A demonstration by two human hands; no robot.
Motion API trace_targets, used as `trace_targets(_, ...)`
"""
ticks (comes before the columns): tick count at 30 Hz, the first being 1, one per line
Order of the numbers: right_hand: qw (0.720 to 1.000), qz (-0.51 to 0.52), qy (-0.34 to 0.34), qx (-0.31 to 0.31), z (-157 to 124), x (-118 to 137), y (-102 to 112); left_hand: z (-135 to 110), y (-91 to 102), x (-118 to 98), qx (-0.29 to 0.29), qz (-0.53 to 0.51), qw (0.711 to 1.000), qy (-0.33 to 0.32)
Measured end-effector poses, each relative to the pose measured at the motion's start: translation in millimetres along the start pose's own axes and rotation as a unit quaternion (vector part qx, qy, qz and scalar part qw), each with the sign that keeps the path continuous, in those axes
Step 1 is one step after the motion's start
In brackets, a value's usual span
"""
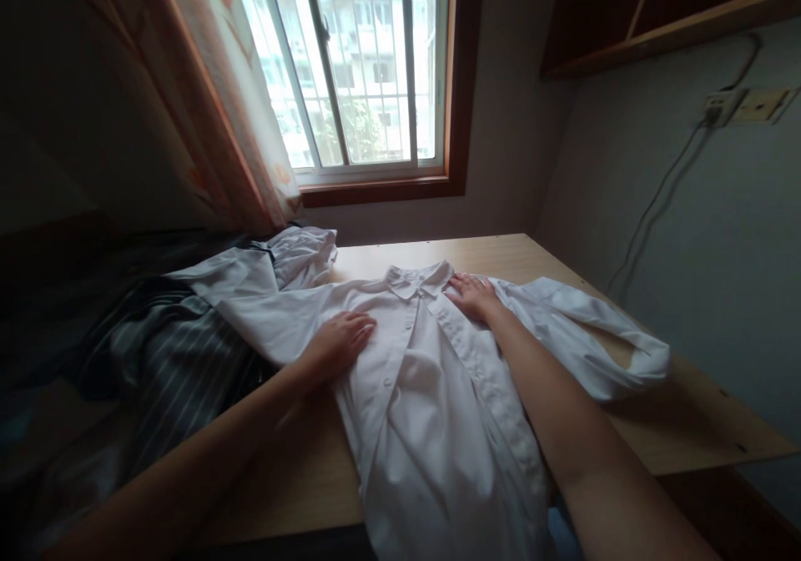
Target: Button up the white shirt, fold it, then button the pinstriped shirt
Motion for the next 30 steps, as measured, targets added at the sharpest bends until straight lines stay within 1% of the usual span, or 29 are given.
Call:
trace_targets(3, 1.000, -0.003, 0.001, 0.002, 5.3, -5.9, -0.8, 4.7, -19.3, 5.8, 0.056, 0.012, 0.998, 0.024)
trace_targets(5, 1.000, -0.001, 0.007, 0.002, 7.9, -8.8, -0.7, 11.4, -27.3, 9.2, 0.100, 0.014, 0.994, 0.038)
trace_targets(7, 1.000, 0.002, 0.016, -0.002, 10.3, -10.8, 0.2, 19.1, -31.2, 12.2, 0.132, 0.010, 0.990, 0.040)
trace_targets(9, 1.000, 0.005, 0.024, -0.007, 12.9, -12.8, 1.9, 27.2, -32.0, 15.7, 0.139, 0.003, 0.990, 0.025)
trace_targets(13, 0.998, 0.006, 0.053, -0.014, 18.0, -18.4, 5.5, 38.3, -30.5, 26.8, 0.119, -0.019, 0.992, -0.032)
trace_targets(16, 0.996, 0.004, 0.082, -0.017, 19.5, -25.8, 6.3, 37.1, -29.0, 35.0, 0.111, -0.022, 0.990, -0.081)
trace_targets(19, 0.994, 0.006, 0.111, -0.021, 18.3, -33.4, 5.4, 27.7, -24.5, 37.6, 0.105, -0.013, 0.985, -0.137)
trace_targets(22, 0.990, 0.012, 0.138, -0.016, 16.3, -38.1, 3.8, 14.4, -16.1, 34.3, 0.098, -0.009, 0.976, -0.193)
trace_targets(25, 0.988, 0.023, 0.150, -0.013, 14.3, -41.6, 2.9, 2.0, -9.4, 31.1, 0.103, -0.002, 0.968, -0.230)
trace_targets(27, 0.988, 0.028, 0.154, -0.015, 12.2, -44.0, 3.0, -3.9, -6.5, 30.7, 0.091, 0.002, 0.967, -0.239)
trace_targets(28, 0.987, 0.027, 0.155, -0.016, 10.7, -45.4, 3.2, -5.6, -4.8, 31.3, 0.071, 0.003, 0.970, -0.233)
trace_targets(30, 0.988, 0.022, 0.151, -0.021, 6.8, -48.7, 4.3, -7.2, 0.1, 33.9, 0.004, 0.008, 0.982, -0.189)
Point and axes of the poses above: each hand's wrist, its own z-axis towards the middle knuckle, its own y-axis out of the back of the hand, x = y × z, the point moved 5 cm from there along z, towards the middle knuckle, and after that the axes turned 2 degrees about y, right-handed, at the moved point
